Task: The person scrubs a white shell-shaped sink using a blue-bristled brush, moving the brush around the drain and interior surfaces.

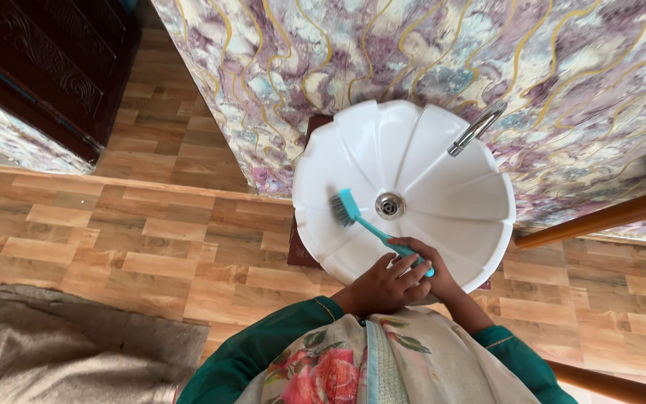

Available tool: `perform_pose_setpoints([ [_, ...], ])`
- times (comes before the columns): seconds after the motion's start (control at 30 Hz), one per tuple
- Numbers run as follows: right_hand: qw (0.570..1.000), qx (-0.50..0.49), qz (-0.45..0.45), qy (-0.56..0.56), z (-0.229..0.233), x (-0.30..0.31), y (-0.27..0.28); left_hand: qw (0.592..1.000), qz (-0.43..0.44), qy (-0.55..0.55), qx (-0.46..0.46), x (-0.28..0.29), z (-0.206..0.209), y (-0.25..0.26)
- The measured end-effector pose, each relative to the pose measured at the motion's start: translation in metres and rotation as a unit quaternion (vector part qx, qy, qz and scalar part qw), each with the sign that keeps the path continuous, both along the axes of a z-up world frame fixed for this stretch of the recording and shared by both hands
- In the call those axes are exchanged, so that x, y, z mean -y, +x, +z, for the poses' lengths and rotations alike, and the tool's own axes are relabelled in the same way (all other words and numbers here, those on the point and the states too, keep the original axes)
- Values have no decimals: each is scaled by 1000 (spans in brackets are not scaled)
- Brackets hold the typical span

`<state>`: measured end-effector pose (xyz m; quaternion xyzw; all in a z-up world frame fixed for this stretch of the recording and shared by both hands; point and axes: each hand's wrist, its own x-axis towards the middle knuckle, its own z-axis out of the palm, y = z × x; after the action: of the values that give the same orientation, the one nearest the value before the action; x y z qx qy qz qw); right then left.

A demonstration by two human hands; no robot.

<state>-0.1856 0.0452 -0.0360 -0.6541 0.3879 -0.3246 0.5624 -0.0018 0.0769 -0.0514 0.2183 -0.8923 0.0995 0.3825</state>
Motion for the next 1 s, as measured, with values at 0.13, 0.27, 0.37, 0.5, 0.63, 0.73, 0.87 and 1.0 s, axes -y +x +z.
perform_pose_setpoints([
  [0.13,978,-171,-107,-50,6,-6,4,999,15,19,34,0,-4,0],
  [0.27,999,2,-14,-50,-1,-3,5,1000,16,-14,-4,1,-8,1],
  [0.37,995,93,-19,7,-27,-4,17,999,15,-27,-14,1,-12,1],
  [0.5,987,22,-161,9,-54,-11,24,1000,21,-15,11,-1,-11,1],
  [0.63,996,12,-83,-20,-54,2,23,998,41,-51,-20,1,-4,3],
  [0.73,996,2,-77,49,-54,0,29,994,59,-68,-55,-2,2,5],
  [0.87,986,-38,-124,-103,-48,5,36,994,60,66,-59,-4,6,7],
  [1.0,994,96,-44,24,-44,8,35,994,68,37,-73,-2,4,4],
])
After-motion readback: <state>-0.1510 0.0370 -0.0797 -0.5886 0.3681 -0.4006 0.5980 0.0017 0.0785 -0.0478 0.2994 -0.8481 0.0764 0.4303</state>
